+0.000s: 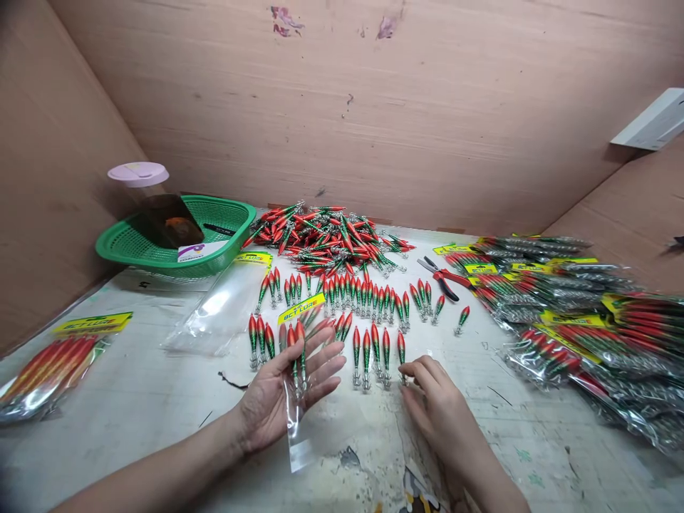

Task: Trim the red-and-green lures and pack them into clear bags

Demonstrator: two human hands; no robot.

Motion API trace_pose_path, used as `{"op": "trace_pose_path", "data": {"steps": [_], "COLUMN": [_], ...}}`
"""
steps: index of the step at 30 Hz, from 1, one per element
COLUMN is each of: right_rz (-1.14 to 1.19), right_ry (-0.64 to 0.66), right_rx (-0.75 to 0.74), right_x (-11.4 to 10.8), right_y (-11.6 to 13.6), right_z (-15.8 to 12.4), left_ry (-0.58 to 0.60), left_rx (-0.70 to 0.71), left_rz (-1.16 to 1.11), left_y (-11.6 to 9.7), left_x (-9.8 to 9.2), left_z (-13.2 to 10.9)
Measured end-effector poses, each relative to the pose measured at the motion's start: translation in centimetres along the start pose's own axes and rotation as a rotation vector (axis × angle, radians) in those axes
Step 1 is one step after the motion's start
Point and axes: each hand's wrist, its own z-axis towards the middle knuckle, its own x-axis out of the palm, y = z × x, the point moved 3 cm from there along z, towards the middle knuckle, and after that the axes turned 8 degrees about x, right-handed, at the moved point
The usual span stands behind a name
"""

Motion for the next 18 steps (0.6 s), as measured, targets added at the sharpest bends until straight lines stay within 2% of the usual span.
{"op": "trace_pose_path", "data": {"steps": [5,12,15,18], "right_rz": [0.020,-0.025,0.011,0.077], "right_ry": [-0.020,-0.040,-0.042,-0.061], "right_rx": [0.075,0.096,0.090,0.072], "right_x": [-1.9,-0.7,-1.0,-2.3], "right_y": [0.0,-1.2,-0.8,0.4], "right_z": [-0.6,-1.3,-1.8,-2.5], "left_ry": [-0.020,-0.022,-0.026,-0.029], "left_rx": [-0.003,0.003,0.011,0.019], "left_rz": [0.013,0.030,0.039,0.049], "left_y": [0.0,0.0,0.0,0.1], "left_x": [0.0,-0.2,-0.2,-0.2], "left_z": [0.0,0.1,0.1,0.1]}}
